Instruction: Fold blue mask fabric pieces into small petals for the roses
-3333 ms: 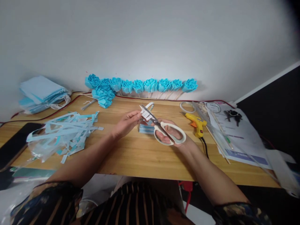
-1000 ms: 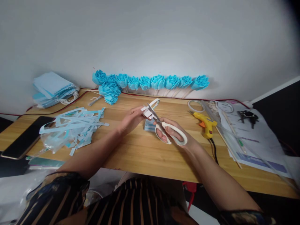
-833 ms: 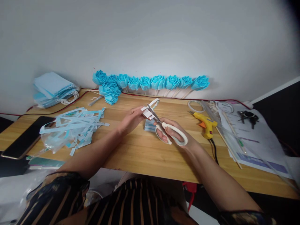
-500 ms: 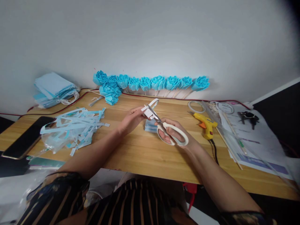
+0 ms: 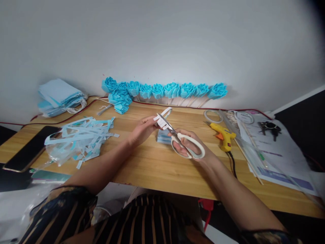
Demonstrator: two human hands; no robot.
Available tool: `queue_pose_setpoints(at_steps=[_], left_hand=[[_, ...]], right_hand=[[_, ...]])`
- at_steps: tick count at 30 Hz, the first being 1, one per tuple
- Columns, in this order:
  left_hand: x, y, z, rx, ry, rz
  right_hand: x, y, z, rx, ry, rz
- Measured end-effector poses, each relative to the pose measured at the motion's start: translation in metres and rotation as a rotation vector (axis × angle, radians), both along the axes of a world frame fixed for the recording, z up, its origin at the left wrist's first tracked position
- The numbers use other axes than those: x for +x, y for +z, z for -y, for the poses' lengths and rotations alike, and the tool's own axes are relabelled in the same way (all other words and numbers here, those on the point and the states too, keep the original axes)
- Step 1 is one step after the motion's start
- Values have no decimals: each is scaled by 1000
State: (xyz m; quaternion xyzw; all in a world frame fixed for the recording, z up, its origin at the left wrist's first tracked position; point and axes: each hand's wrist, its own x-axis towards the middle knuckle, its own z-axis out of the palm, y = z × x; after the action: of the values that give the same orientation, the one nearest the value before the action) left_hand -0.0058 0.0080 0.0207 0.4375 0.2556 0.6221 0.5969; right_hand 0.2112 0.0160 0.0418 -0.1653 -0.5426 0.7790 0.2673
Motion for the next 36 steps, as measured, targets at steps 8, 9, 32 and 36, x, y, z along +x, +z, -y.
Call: queue_pose_setpoints(at_steps=[8,9,32,36], left_hand=[[0,-1,0,-16,20,2],[0,-1,-1,-12,24,-4],[-1,13,4,-37,15,-59],[-2,12,3,-38,7,-77]], right_hand=[[-3,3,4,18,-21,54],[-3,3,4,26,-30,60],[1,4,0,246,30,152],[0,10,-1,231,-1,225]])
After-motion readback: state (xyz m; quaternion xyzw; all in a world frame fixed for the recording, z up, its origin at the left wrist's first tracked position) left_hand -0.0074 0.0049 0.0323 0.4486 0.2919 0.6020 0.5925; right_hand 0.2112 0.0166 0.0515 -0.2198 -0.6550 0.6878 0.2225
